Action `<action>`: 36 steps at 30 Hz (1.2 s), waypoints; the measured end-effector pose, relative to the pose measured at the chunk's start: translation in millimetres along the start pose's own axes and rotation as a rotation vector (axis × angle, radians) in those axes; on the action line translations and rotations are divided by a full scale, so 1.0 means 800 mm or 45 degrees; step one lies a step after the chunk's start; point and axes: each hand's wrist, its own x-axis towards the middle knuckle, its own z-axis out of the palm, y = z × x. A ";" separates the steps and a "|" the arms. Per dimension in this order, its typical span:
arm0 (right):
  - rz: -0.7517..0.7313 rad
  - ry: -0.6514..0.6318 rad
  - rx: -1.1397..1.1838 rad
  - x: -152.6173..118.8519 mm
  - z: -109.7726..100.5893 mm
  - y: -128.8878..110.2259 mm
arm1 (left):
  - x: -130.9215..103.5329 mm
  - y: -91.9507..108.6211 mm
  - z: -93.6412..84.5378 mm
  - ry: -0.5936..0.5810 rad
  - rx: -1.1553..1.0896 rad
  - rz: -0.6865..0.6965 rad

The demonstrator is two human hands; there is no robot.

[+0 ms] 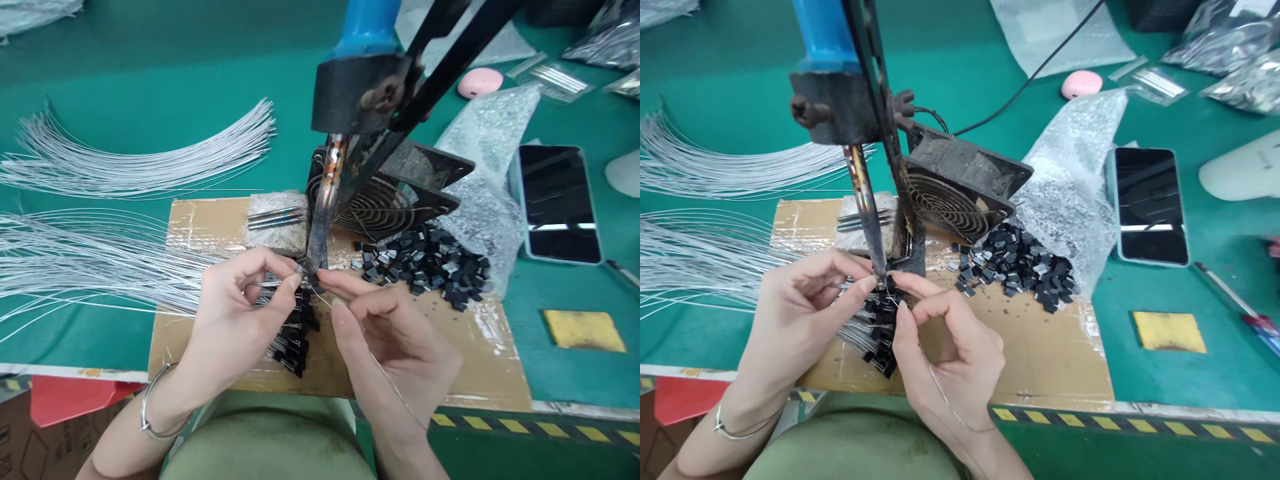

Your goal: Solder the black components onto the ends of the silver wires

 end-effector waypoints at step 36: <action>-0.012 0.036 0.058 -0.003 0.004 0.005 | -0.001 -0.002 0.000 -0.010 -0.015 0.012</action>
